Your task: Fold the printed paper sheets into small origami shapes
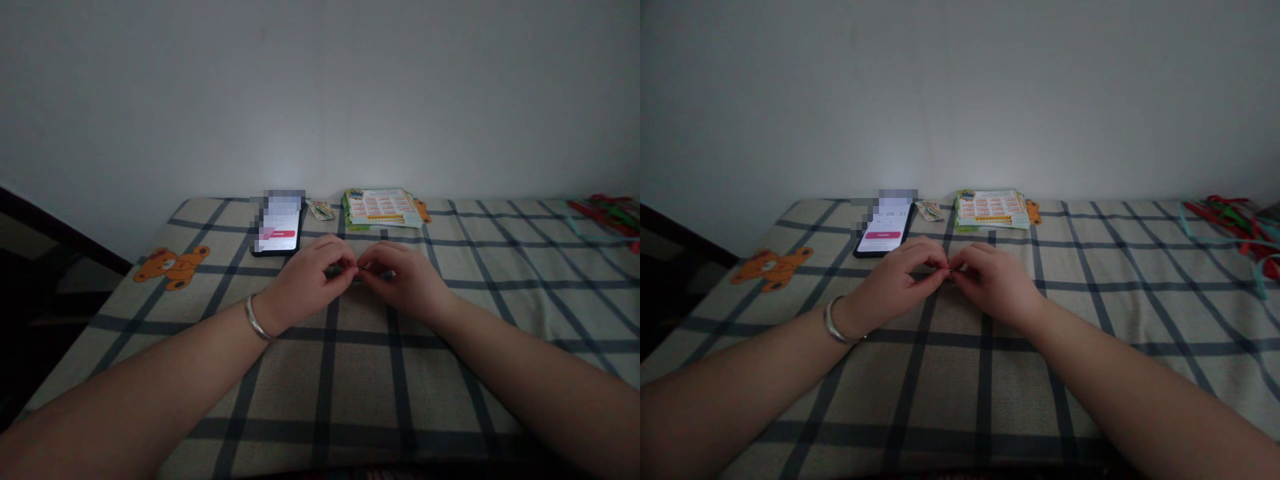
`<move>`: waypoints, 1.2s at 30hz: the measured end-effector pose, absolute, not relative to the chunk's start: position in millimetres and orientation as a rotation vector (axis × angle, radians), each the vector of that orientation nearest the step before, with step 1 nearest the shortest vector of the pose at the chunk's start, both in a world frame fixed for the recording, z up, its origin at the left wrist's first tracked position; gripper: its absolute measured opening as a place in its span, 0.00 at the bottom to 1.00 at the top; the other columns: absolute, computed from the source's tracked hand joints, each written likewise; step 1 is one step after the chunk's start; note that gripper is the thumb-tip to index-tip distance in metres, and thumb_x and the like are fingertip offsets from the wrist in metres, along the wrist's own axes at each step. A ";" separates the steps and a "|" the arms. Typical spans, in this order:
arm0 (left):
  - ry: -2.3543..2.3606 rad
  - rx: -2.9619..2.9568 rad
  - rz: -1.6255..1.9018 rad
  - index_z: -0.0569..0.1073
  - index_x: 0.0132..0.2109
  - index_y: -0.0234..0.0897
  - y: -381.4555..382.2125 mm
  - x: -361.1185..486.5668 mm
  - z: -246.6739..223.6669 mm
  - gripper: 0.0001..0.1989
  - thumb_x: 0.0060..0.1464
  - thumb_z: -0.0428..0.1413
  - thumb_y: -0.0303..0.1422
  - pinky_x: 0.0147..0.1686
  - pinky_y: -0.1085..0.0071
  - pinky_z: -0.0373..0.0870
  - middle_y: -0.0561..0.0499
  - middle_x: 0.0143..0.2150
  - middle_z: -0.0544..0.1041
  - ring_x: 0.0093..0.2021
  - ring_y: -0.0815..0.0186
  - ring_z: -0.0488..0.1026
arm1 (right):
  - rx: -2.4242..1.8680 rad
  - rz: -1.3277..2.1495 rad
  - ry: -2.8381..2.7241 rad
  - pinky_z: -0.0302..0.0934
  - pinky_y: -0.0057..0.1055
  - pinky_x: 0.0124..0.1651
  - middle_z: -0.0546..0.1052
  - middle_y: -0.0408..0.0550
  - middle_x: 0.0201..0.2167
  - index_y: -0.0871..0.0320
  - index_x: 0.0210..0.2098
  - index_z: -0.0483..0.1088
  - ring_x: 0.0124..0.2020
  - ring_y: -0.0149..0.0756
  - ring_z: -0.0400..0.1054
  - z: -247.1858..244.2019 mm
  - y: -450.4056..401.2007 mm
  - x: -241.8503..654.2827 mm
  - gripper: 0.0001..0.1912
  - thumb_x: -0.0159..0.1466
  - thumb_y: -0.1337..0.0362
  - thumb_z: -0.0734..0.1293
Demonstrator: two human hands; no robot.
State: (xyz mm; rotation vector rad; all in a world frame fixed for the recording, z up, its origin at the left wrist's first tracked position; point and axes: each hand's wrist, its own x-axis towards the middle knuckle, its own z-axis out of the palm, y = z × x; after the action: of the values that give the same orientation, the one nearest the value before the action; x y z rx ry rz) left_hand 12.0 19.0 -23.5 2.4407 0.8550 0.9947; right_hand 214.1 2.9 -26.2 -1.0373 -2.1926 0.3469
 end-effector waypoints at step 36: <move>0.759 2.260 0.987 0.69 0.37 0.37 22.7 12.7 -30.7 0.03 0.55 0.56 0.25 0.34 0.75 0.72 0.52 0.38 0.70 0.40 0.69 0.70 | -0.928 0.488 -2.096 0.64 0.30 0.36 0.72 0.44 0.33 0.56 0.33 0.68 0.34 0.32 0.68 -24.1 -0.2 209.8 0.05 0.59 0.72 0.65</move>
State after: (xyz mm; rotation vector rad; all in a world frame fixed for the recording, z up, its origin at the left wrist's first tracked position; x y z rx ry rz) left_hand 12.7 22.7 -30.7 2.2602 0.7585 0.9874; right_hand 209.8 -0.2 -24.1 -0.9283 -2.0961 0.4876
